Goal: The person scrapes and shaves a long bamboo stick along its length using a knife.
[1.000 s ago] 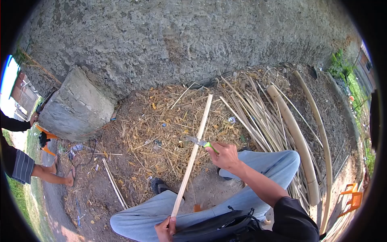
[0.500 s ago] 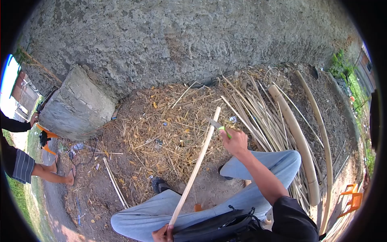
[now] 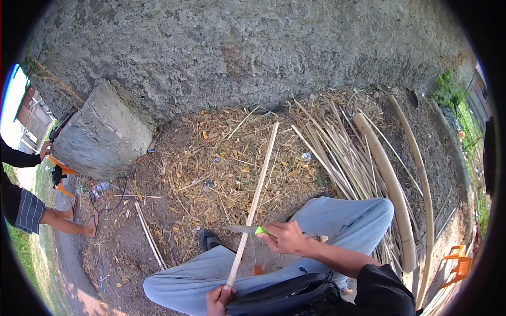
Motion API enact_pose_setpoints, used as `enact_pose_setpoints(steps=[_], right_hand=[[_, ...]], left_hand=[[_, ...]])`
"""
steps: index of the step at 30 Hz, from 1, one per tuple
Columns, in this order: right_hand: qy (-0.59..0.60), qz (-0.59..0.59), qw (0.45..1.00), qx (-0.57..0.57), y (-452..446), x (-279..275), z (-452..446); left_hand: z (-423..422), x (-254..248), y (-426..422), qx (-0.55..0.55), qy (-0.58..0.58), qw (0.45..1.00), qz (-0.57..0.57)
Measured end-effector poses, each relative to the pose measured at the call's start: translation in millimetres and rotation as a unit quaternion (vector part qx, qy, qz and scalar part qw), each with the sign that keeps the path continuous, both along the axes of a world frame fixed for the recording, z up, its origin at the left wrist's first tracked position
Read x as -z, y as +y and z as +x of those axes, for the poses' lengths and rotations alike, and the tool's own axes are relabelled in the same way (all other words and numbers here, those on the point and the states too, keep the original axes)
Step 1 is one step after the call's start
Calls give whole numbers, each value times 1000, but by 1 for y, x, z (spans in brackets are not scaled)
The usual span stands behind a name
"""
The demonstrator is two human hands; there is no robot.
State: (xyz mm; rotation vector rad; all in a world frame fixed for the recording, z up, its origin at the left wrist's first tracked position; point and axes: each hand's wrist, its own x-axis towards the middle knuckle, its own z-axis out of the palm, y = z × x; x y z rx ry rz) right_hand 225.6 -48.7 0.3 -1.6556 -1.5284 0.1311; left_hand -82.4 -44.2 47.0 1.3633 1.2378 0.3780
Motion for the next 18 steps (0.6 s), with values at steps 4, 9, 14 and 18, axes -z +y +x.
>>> enact_pose_setpoints(steps=[4, 9, 14, 18], right_hand=[[-42, -21, 996, -80, -16, -5, -37], [-46, -24, 993, -106, -25, -6, -47], [-51, -25, 994, -98, -28, -2, -46], [-23, -3, 995, -102, -30, -2, -52]], left_hand=[[22, -11, 7, -19, -38, 996, -76], [13, 11, 18, 63, -7, 995, -77], [13, 21, 24, 85, -14, 991, -106], [17, 33, 27, 39, -81, 980, -178]])
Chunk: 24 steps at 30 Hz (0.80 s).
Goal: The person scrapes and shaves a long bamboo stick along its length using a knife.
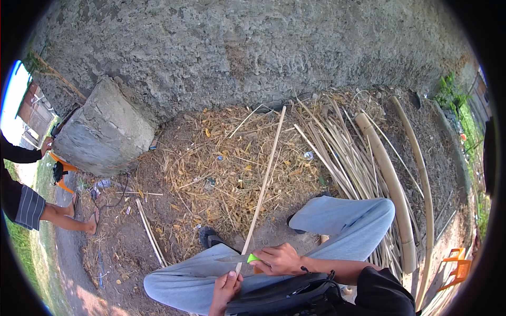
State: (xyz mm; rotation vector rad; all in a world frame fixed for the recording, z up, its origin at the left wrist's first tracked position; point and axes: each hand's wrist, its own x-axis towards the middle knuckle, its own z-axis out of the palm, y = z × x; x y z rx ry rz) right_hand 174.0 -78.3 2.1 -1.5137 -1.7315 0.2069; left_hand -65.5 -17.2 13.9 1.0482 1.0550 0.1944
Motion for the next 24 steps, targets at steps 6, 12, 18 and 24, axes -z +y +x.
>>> enact_pose_setpoints(steps=[6, 12, 18, 24], right_hand=[[-18, 17, 1000, 13, 2, 3, 3], [12, -21, 979, 205, 25, 1, 61], [-21, 26, 960, 277, 39, 6, 122], [-31, 3, 934, 355, 55, 9, 175]], left_hand=[[17, 1, -1, -22, -31, 999, 6], [3, 8, -8, 17, -6, 1000, 6], [-12, -19, -7, 75, 86, 992, 51], [-37, -3, -19, 99, 41, 977, 184]])
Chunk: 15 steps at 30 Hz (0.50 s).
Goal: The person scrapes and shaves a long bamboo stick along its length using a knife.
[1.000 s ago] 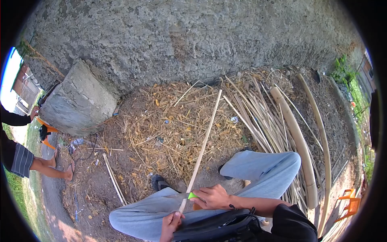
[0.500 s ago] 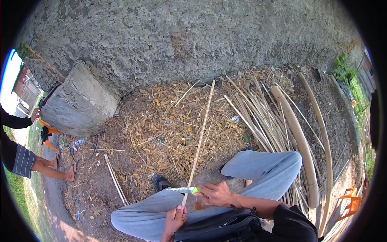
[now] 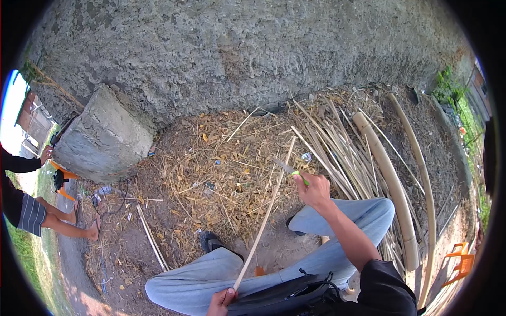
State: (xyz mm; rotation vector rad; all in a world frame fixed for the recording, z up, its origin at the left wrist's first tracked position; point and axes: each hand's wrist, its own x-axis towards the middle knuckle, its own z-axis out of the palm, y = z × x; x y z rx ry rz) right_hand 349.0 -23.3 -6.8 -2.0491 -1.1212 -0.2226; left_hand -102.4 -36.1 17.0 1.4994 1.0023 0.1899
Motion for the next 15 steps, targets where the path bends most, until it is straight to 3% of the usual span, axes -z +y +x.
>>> enact_pose_setpoints(steps=[3, 6, 8, 11, 13, 15], right_hand=[[2, -40, 999, 16, 3, 0, 24], [-35, -13, 999, 6, 8, 6, 25], [-48, 9, 999, 2, 16, 12, 26], [-70, 11, 997, -32, 22, 16, 30], [9, -151, 987, 54, 24, 14, 50], [79, -160, 977, 119, 16, 18, 84]], left_hand=[[-11, -11, -4, -11, 45, 999, 13], [-17, -17, -1, 45, 135, 990, -15], [-37, 15, -9, 32, 92, 987, 126], [-20, -31, -6, 16, 164, 985, 43], [-39, -38, -9, 19, 156, 987, 29], [-62, -40, -16, 22, 149, 989, 16]])
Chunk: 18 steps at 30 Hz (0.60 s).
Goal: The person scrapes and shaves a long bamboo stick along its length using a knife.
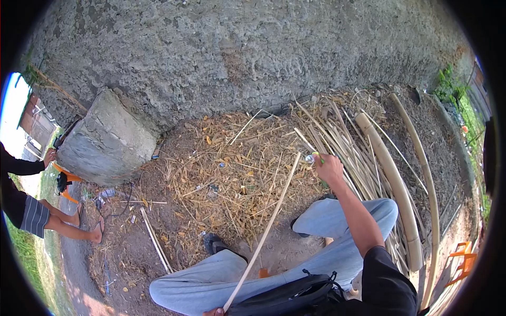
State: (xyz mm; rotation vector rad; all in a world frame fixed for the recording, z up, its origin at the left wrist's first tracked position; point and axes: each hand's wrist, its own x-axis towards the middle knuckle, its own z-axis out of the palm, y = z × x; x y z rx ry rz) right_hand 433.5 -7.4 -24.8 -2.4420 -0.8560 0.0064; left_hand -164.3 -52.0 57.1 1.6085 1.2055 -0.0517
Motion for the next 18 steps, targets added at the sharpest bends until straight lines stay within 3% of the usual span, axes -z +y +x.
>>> enact_pose_setpoints(steps=[2, 3, 5, 6, 7, 11, 16, 18], right_hand=[[41, 40, 998, 31, -6, -4, 9], [39, 36, 998, 26, -7, -9, 6], [122, 165, 979, 10, -8, -15, -16], [134, 150, 979, -28, -8, -22, -31], [148, 134, 978, -63, -10, -23, -49], [93, 91, 966, -225, -16, -14, -105], [56, 132, 952, -269, -18, -15, -125], [-52, 182, 937, -294, -19, -13, -120]], left_hand=[[-17, 3, -10, -50, -34, 995, 80], [-23, 7, -10, -52, -34, 995, 77], [-23, 21, -14, -101, -6, 994, 28], [-22, 25, -14, -143, 25, 989, -15], [-11, 11, -9, -101, 61, 993, -1], [-4, 14, 0, -55, 2, 998, 26], [5, -1, -8, -66, 95, 993, 37], [5, 1, -8, -58, 98, 993, 23]])
